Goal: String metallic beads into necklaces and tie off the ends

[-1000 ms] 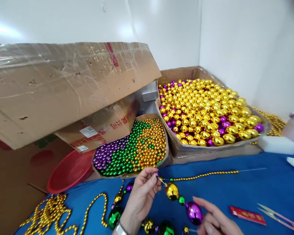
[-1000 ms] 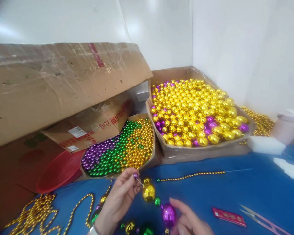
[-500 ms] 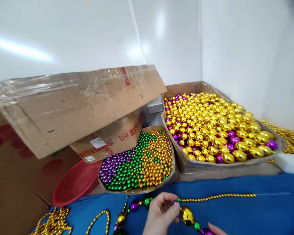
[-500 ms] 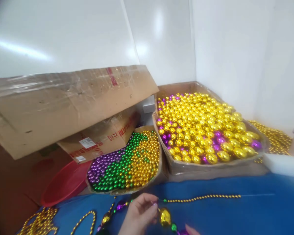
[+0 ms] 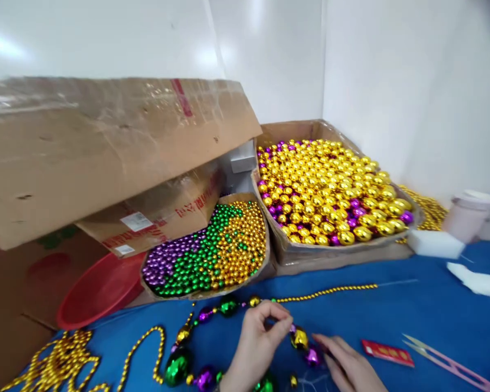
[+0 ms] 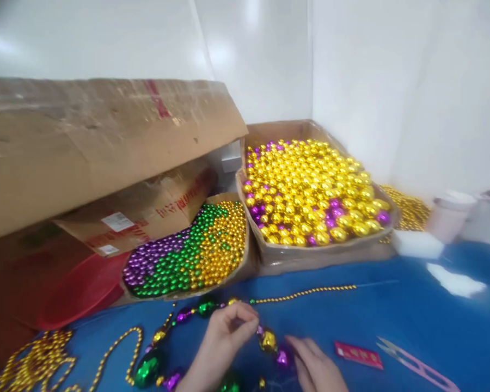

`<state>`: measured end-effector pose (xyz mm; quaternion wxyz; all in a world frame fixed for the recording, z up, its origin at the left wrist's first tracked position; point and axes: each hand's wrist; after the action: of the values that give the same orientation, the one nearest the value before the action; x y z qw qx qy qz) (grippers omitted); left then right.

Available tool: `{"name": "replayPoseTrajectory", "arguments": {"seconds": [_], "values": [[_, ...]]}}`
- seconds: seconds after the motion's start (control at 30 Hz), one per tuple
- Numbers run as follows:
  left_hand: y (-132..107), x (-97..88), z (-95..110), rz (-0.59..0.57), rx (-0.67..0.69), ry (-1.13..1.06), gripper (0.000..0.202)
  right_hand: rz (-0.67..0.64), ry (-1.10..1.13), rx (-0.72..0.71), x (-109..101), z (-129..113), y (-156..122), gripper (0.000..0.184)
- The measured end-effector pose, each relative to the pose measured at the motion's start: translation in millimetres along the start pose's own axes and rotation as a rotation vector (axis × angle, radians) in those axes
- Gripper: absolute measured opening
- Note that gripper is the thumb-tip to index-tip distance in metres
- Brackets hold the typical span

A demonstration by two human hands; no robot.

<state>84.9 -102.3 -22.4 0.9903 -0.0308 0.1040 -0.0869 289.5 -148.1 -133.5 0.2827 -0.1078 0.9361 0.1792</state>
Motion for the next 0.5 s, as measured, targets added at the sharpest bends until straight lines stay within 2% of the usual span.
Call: {"name": "replayPoseTrajectory", "arguments": {"seconds": [0.13, 0.3, 0.4, 0.5], "values": [[-1, -4.9, 29, -0.019, 0.027, 0.149, 0.010, -0.015, -0.071, -0.031, -21, -21, 7, 0.037], [1, -3.0, 67, -0.029, 0.112, 0.166, 0.008, 0.058, -0.003, -0.086, -45, -56, 29, 0.036], [2, 0.7, 82, -0.035, 0.160, 0.146, 0.008, 0.076, 0.033, -0.147, -48, -66, 43, 0.035], [1, 3.2, 87, -0.032, 0.167, 0.101, 0.010, 0.065, 0.058, -0.182, -44, -63, 49, 0.029]]}}
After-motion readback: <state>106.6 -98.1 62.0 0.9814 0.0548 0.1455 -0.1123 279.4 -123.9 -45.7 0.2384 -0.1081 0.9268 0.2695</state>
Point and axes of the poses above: each hand's wrist, its own y-axis towards the middle knuckle, its own x-axis out of the palm, z = x × y, and after that the axes turned 10 degrees about -x, right-handed
